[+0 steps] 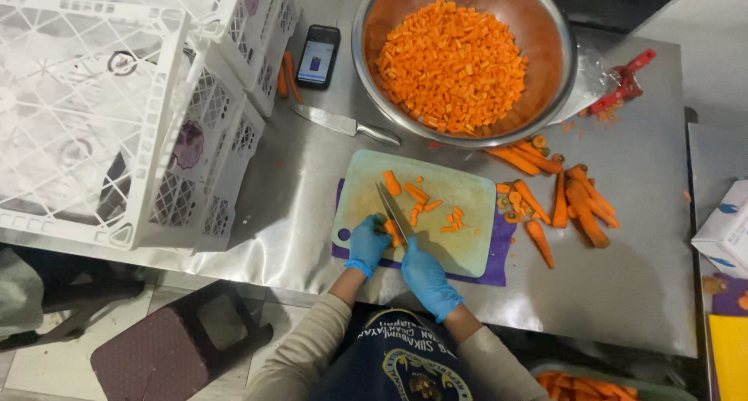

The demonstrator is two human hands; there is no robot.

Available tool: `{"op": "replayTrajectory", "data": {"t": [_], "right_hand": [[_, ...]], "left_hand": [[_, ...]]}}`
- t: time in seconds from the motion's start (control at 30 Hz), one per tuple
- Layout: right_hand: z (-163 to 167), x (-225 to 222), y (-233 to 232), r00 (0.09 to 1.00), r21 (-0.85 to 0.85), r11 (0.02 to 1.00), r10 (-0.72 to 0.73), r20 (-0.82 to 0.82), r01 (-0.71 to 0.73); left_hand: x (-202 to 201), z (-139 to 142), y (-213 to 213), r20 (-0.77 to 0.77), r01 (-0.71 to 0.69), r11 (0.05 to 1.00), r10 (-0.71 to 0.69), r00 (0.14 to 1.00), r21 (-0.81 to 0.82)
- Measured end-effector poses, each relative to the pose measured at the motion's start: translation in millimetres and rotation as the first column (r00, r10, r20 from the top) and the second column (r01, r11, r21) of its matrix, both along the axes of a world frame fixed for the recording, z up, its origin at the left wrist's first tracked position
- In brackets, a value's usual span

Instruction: The person cuts peeled carrots on a cutting board with a knife, slicing them into sticks and then dicing them into small pieces, and transfers the diced pieces into a large metal bowl that is already filled with diced carrots. They occasionally move trimmed carrot ends aside and reach for new whole carrots from the table.

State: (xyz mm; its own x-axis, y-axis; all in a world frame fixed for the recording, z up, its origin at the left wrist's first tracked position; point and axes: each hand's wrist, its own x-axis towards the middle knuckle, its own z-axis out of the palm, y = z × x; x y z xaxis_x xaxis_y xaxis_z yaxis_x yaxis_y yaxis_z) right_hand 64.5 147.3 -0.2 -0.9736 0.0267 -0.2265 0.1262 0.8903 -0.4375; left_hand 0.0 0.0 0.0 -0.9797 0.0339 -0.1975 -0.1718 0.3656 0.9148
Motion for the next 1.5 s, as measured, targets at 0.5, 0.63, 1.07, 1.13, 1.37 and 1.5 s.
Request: {"op": "replayTrajectory", "data": {"t": [0.5, 0.63, 1.07, 1.13, 1.37, 1.5], "right_hand": [[14.6, -1.0, -7.3, 0.99, 0.055, 0.993, 0.104, 0.091, -0.109], [5.1, 2.8, -16.8, 0.991, -0.011, 0.997, 0.076, 0.114, -0.076], [41.7, 15.8, 22.1, 0.995, -0.184, 0.979, -0.078, 0.066, 0.089], [39.5, 23.5, 30.9, 0.991, -0.193, 0.974, -0.1, 0.093, 0.117], [2.6, 33.5, 22.5, 0.996, -0.098, 0.995, -0.028, 0.085, 0.037], [-4.8, 24.6, 5.7, 0.996, -0.035, 0.999, -0.013, 0.088, 0.017]], "left_hand": [[3.5, 0.3, 0.5, 0.012, -0.007, 1.0, 0.007, 1.0, 0.025], [13.2, -7.4, -0.2, -0.013, 0.001, 1.0, -0.001, 1.0, 0.012], [-19.6, 6.4, -13.8, -0.477, 0.389, 0.835, -0.545, 0.69, -0.391], [-28.4, 3.1, -20.2, -0.471, 0.471, 0.713, -0.699, 0.538, -0.519], [20.7, -11.6, -28.8, -0.32, 0.3, 0.807, -0.501, 0.805, -0.509], [36.9, -15.6, -19.2, -0.323, 0.155, 0.898, -0.302, 0.897, -0.411]]}}
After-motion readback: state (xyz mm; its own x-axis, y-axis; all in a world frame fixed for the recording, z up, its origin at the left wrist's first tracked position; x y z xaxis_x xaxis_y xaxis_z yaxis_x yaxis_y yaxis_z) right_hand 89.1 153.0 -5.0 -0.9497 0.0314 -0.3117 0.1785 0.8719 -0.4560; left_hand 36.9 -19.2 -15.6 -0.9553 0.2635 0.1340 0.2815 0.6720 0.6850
